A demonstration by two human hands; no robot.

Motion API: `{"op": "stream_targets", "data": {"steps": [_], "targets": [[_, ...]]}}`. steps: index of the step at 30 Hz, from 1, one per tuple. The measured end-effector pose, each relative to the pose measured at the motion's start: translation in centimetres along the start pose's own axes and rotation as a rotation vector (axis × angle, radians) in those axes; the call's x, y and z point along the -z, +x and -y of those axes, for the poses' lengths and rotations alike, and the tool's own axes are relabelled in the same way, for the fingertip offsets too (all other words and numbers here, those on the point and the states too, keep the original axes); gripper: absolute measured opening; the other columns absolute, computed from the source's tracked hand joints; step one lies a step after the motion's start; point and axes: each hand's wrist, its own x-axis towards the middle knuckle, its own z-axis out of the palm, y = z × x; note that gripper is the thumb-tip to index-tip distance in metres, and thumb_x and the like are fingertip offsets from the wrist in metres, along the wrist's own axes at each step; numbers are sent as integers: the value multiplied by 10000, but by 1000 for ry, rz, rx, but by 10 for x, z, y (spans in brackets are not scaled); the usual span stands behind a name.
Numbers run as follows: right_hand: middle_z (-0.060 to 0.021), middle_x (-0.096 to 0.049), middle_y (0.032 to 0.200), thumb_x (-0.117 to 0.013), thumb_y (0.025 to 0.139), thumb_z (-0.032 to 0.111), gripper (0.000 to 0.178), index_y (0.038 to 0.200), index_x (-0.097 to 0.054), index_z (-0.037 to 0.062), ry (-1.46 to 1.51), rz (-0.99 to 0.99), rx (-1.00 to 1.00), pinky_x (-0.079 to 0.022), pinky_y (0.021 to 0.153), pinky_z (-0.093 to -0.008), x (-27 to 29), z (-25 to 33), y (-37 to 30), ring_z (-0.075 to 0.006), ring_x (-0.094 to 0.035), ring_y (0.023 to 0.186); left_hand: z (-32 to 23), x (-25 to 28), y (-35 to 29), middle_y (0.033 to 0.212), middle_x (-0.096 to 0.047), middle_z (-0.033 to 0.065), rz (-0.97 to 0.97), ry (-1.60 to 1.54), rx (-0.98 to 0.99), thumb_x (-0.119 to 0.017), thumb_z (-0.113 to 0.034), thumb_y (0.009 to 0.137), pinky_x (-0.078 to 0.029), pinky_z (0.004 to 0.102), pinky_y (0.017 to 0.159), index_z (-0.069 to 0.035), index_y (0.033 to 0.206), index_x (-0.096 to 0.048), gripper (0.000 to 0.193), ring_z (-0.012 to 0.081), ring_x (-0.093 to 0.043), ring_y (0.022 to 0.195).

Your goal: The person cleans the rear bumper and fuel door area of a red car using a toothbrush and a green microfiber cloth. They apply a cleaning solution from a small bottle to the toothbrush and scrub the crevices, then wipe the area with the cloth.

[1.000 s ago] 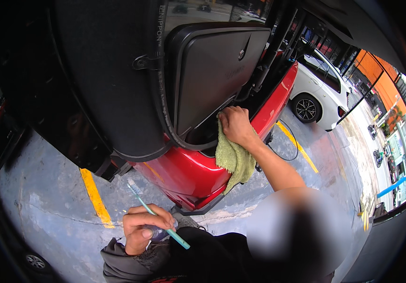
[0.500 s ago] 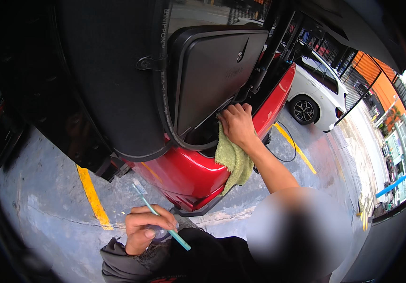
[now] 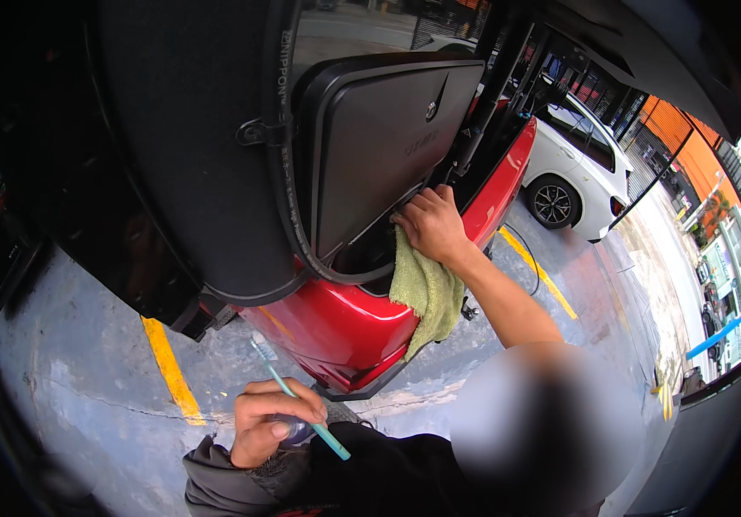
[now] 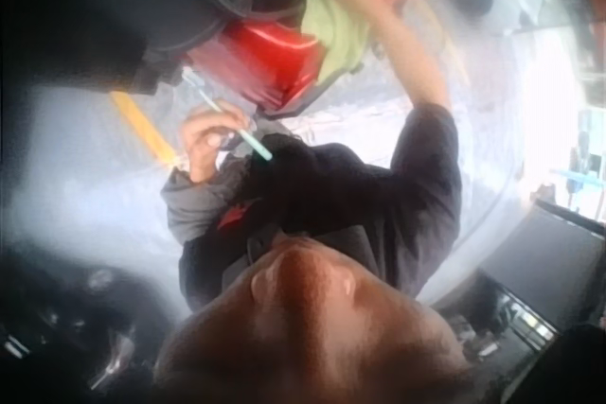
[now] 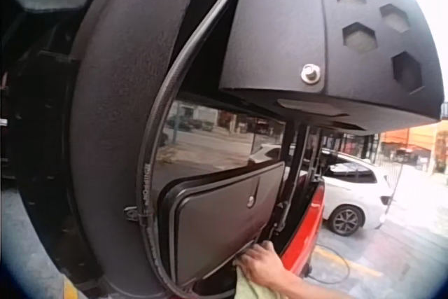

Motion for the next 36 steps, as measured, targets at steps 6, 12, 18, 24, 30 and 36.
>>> {"op": "stream_targets", "data": {"steps": [6, 12, 18, 24, 30, 36], "targets": [[-43, -603, 752, -786, 816, 233, 203, 804, -675, 64, 23, -28, -36, -430, 871, -396, -8, -7, -10, -232, -589, 817, 8, 1, 1, 896, -710, 228, 11, 16, 28, -621, -444, 895, -567, 379, 773, 76, 893, -746, 535, 301, -713, 811], [-124, -654, 632, -870, 783, 370, 379, 839, -763, 10, 761, 163, -867, -503, 713, -397, -27, -14, -17, -279, -630, 603, 9, 3, 5, 907, -710, 228, 12, 3, 37, -619, -445, 893, -564, 383, 782, 78, 895, -745, 537, 305, -712, 816], [-23, -597, 762, -816, 772, 243, 239, 748, -637, 87, -35, -93, 115, -417, 833, -393, -10, -13, -7, -217, -580, 812, 5, 0, 8, 916, -712, 227, 20, 9, 54, -614, -437, 897, -560, 386, 801, 75, 907, -746, 529, 307, -713, 842], [-32, -616, 754, -797, 813, 322, 258, 780, -694, 88, 75, 10, -148, -387, 848, -410, -9, -10, -10, -234, -577, 820, 8, -1, 6, 914, -715, 220, 20, 29, 84, -605, -445, 885, -555, 379, 806, 75, 905, -748, 540, 307, -713, 847], [-128, -705, 689, -839, 806, 445, 395, 821, -783, 54, 850, 282, -887, -423, 871, -374, -42, -31, -24, -311, -661, 637, 11, -6, 12, 895, -712, 229, 29, 33, 69, -608, -441, 878, -555, 379, 803, 81, 889, -742, 540, 306, -714, 839], [12, -566, 806, -746, 813, 243, 181, 770, -614, 126, -111, -80, 195, -398, 872, -421, -10, -17, -10, -188, -547, 909, 13, -9, 12, 891, -711, 231, 31, 69, 76, -612, -453, 880, -559, 382, 792, 88, 887, -738, 555, 306, -713, 825]]}}
